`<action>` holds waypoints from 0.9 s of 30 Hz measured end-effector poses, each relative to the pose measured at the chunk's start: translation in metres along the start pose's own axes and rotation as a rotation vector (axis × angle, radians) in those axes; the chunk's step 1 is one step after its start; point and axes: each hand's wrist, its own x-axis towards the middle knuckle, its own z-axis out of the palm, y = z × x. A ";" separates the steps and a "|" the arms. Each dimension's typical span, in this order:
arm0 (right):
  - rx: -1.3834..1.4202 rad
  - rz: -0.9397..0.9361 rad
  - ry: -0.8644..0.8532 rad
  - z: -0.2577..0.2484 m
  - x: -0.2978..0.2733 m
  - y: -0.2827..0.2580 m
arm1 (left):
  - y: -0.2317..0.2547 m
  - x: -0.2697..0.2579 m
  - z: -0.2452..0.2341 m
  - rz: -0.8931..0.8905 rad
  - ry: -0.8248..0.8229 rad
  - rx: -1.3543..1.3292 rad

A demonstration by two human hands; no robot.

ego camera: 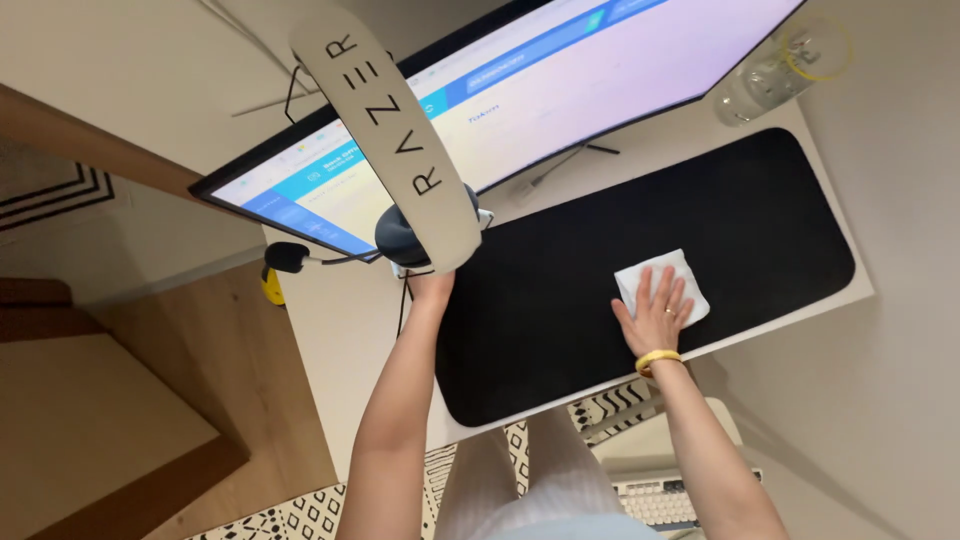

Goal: Cleaning a gaming headset, mousepad, mouse, and keyboard with a wet wipe on a desk.

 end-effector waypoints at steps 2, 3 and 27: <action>-0.002 0.073 -0.007 0.006 0.011 -0.010 | 0.000 0.014 0.004 0.067 0.136 -0.241; -0.020 0.084 0.002 0.008 0.020 -0.017 | 0.002 0.021 0.002 0.074 0.149 -0.250; 0.029 -0.584 -0.246 0.007 -0.100 -0.143 | 0.003 -0.129 -0.016 0.392 0.189 -0.132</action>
